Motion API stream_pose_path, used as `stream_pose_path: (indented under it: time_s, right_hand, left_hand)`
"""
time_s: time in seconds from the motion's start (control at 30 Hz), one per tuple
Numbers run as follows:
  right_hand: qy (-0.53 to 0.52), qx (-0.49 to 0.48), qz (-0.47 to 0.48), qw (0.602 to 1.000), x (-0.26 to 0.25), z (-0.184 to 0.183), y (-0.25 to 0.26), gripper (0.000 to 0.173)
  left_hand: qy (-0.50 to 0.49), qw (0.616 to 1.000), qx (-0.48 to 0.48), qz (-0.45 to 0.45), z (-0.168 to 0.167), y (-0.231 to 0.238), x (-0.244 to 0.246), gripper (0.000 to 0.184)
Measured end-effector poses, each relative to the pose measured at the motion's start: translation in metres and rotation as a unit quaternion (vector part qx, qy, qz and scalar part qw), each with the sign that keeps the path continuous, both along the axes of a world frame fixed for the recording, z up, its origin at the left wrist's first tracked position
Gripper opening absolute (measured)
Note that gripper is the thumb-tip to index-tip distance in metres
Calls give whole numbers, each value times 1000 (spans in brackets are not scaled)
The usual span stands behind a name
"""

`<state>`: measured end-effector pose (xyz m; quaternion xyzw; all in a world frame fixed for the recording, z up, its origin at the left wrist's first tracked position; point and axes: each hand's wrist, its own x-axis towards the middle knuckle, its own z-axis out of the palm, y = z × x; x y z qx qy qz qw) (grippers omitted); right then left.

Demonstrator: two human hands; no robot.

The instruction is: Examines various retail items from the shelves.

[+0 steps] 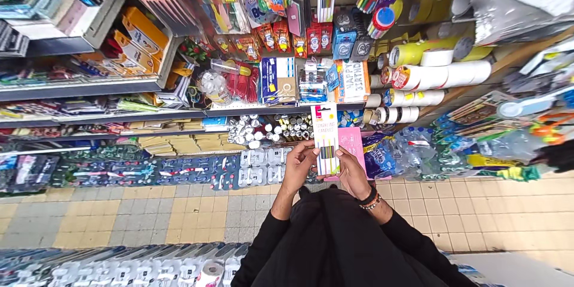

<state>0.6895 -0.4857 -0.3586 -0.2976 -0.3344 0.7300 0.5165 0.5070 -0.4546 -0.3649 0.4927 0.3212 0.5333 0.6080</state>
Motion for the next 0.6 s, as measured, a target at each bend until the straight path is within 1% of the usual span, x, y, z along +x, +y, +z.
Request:
stream_pose_path:
  time_s: [0.6]
  right_hand:
    - [-6, 2, 4, 1000, 1, -1, 9, 50]
  left_hand:
    - [4, 1000, 4, 5, -2, 7, 0, 27]
